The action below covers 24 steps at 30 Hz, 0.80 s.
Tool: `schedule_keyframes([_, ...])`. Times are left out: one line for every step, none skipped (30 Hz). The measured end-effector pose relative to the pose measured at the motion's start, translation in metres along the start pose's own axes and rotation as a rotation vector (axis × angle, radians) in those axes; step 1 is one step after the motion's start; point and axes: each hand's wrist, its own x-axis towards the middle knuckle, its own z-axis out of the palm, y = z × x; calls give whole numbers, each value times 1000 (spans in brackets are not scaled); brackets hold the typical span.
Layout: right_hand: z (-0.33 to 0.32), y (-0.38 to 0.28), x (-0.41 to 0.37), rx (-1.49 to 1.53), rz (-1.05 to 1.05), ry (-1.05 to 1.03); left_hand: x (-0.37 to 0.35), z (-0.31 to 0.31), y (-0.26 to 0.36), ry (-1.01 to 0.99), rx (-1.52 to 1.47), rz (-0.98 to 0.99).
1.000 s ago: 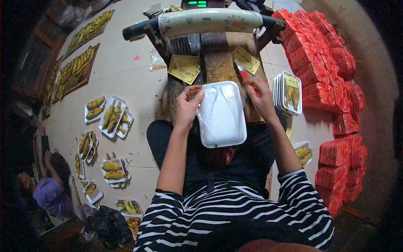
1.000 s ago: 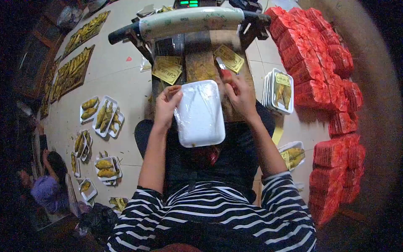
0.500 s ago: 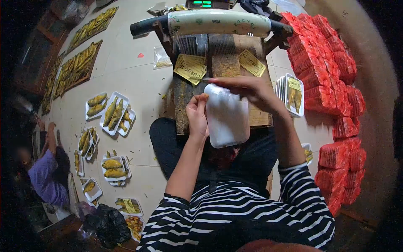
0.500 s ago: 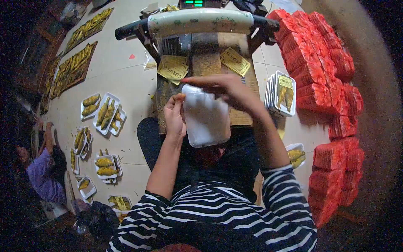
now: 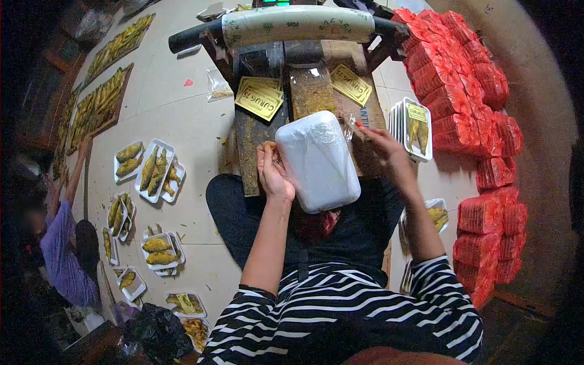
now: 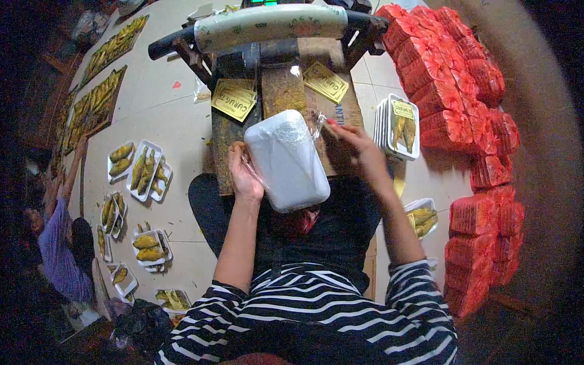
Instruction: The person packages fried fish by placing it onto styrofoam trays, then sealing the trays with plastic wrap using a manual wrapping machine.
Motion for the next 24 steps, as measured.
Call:
schedule_keyframes([22, 12, -1, 7, -49, 90, -1, 0, 0, 9, 1, -1])
schedule_keyframes([32, 9, 2, -76, -101, 204, -2, 1, 1, 18, 2, 4])
schedule_keyframes([39, 5, 4, -158, -152, 319, -3, 1, 2, 27, 5, 11])
schedule_keyframes([42, 5, 10, 69, -70, 262, -2, 0, 3, 16, 6, 17])
schedule_keyframes([42, 5, 20, 293, 17, 205, -1, -1, 2, 4, 7, 18])
schedule_keyframes([42, 5, 27, 516, 106, 152, -1, -1, 2, -12, 10, 13])
schedule_keyframes([34, -8, 35, 371, -34, 161, -2, 3, 3, -24, 59, -2])
schedule_keyframes([22, -31, 46, 222, -175, 167, -5, 10, 7, -35, 106, -14])
schedule_keyframes([19, -49, 56, 74, -314, 171, -7, 13, 9, -44, 153, -24])
schedule_keyframes([26, -59, 66, -46, -326, -54, -5, 14, 9, -74, 188, -18])
schedule_keyframes([35, -69, 76, -162, -331, -278, -6, 14, 9, -112, 289, 22])
schedule_keyframes([62, -66, 93, -95, -504, -113, -9, 16, 8, -151, 392, 60])
schedule_keyframes([86, -62, 107, -33, -676, 62, -10, 18, 8, -198, 494, 101])
schedule_keyframes([89, -71, 109, 68, -599, -64, -9, 20, 12, -180, 569, 137])
schedule_keyframes([89, -77, 109, 167, -516, -189, -10, 24, 14, -160, 574, 154])
schedule_keyframes([93, -71, 114, 133, -530, -140, -12, 28, 16, -143, 581, 163])
schedule_keyframes([86, -60, 111, 61, -598, -40, -16, 34, 17, -131, 589, 158])
schedule_keyframes([72, -50, 97, 1, -518, -12, -22, 45, 23, -159, 588, 130])
schedule_keyframes([55, -41, 76, -65, -422, 20, -32, 62, 28, -196, 585, 86])
schedule_keyframes([41, -33, 51, 33, -451, 37, -48, 83, 27, -293, 567, 69])
schedule_keyframes([28, -29, 25, 127, -481, 61, -63, 100, 23, -391, 540, 48])
schedule_keyframes([7, -31, -3, 316, -466, 9, -79, 109, 12, -532, 578, 14])
schedule_keyframes([-8, -34, -36, 408, -376, 74, -99, 116, -4, -673, 606, -17])
schedule_keyframes([-17, -25, -63, 506, -130, 113, -115, 116, -20, -810, 681, -109])
